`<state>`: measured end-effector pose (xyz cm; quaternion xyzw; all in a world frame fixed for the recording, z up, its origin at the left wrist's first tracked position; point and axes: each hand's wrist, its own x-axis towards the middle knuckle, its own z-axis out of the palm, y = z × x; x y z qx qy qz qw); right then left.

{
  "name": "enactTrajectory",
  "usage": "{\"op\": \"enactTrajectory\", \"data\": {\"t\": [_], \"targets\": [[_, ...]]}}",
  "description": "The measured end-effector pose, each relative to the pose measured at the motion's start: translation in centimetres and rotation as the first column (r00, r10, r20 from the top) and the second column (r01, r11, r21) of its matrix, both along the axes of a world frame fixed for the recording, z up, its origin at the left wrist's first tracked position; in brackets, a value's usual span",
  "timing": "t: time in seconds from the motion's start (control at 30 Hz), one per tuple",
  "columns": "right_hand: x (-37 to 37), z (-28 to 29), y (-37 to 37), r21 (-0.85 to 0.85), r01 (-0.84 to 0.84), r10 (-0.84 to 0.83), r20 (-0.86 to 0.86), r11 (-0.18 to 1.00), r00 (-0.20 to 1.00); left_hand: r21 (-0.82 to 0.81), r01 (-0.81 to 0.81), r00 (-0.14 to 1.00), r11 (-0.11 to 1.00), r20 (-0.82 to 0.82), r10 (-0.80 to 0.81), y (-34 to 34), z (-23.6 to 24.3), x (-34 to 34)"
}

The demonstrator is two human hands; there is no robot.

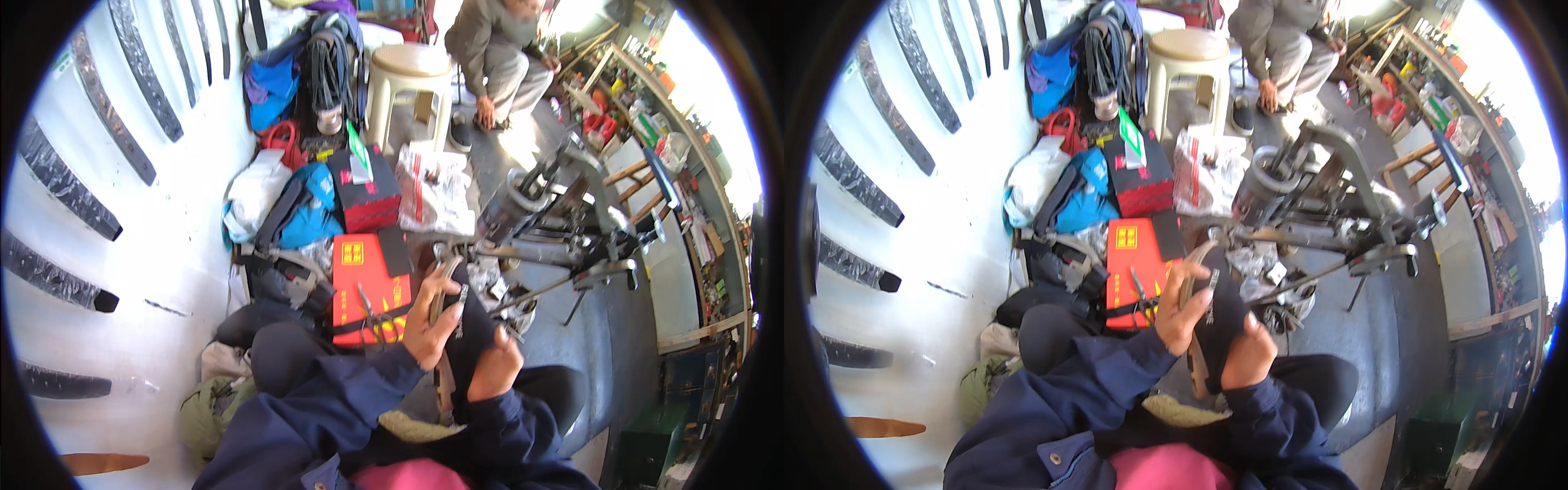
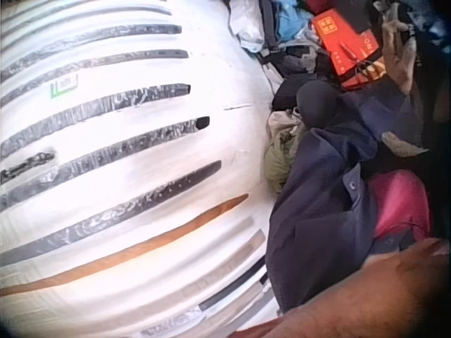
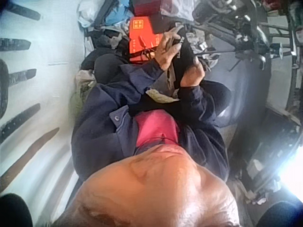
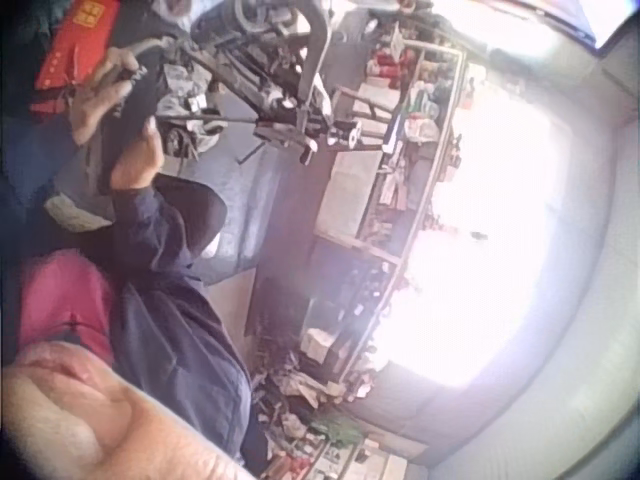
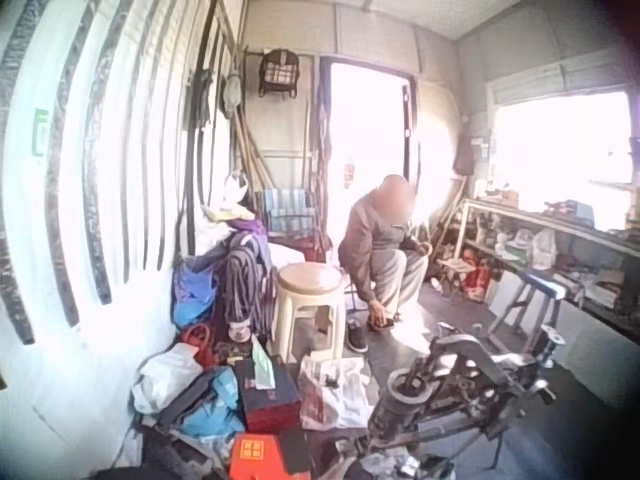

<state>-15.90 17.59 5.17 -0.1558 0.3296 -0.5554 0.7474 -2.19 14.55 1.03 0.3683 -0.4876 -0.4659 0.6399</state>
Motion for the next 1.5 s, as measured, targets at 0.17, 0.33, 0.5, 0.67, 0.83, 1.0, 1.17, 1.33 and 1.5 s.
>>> {"op": "enactTrajectory", "data": {"t": [0.17, 0.33, 0.5, 0.67, 0.83, 1.0, 1.17, 1.33, 1.5], "targets": [[0.1, -0.1, -0.1, -0.042, 0.003, -0.002, 0.008, 0.999, 1.000, -0.013, -0.012, 0.997, 1.000, -0.080, 0.011, 0.3, 0.2, -0.4], [-0.1, 0.1, 0.1, -0.112, -0.026, 0.020, -0.052, 0.993, 0.998, -0.050, -0.018, 0.996, 0.999, -0.089, 0.013, 0.3, 0.1, -0.5], [-0.2, 0.7, 0.4, -0.174, -0.082, 0.076, -0.044, 0.981, 0.996, -0.015, 0.027, 0.985, 1.000, -0.171, -0.029, 0.7, 0.1, -0.6], [0.1, 0.9, 0.6, -0.167, -0.077, 0.067, -0.070, 0.983, 0.995, -0.048, 0.006, 0.988, 0.999, -0.152, -0.013, 0.3, -0.1, -0.2], [0.8, 1.4, 0.8, -0.187, -0.031, 0.012, -0.098, 0.982, 0.995, -0.034, -0.025, 0.972, 0.999, -0.235, 0.017, 0.2, 0.1, -0.5], [1.4, 1.6, 1.0, -0.190, 0.059, -0.073, -0.068, 0.980, 0.995, -0.065, -0.108, 0.976, 0.992, -0.197, 0.093, 0.1, 0.2, -0.8], [1.4, 1.1, 1.2, -0.152, 0.014, -0.026, -0.079, 0.988, 0.997, -0.002, -0.029, 0.976, 1.000, -0.214, 0.028, 0.2, -0.3, -0.6], [1.6, 0.6, 1.5, -0.195, 0.022, -0.040, -0.091, 0.981, 0.995, -0.013, -0.070, 0.982, 0.997, -0.179, 0.067, 0.1, -0.6, -1.0], [2.0, 0.2, 1.7, -0.265, 0.036, -0.080, -0.156, 0.964, 0.984, 0.062, -0.012, 0.971, 0.998, -0.236, 0.026, 0.2, -0.9, -1.4]]}}
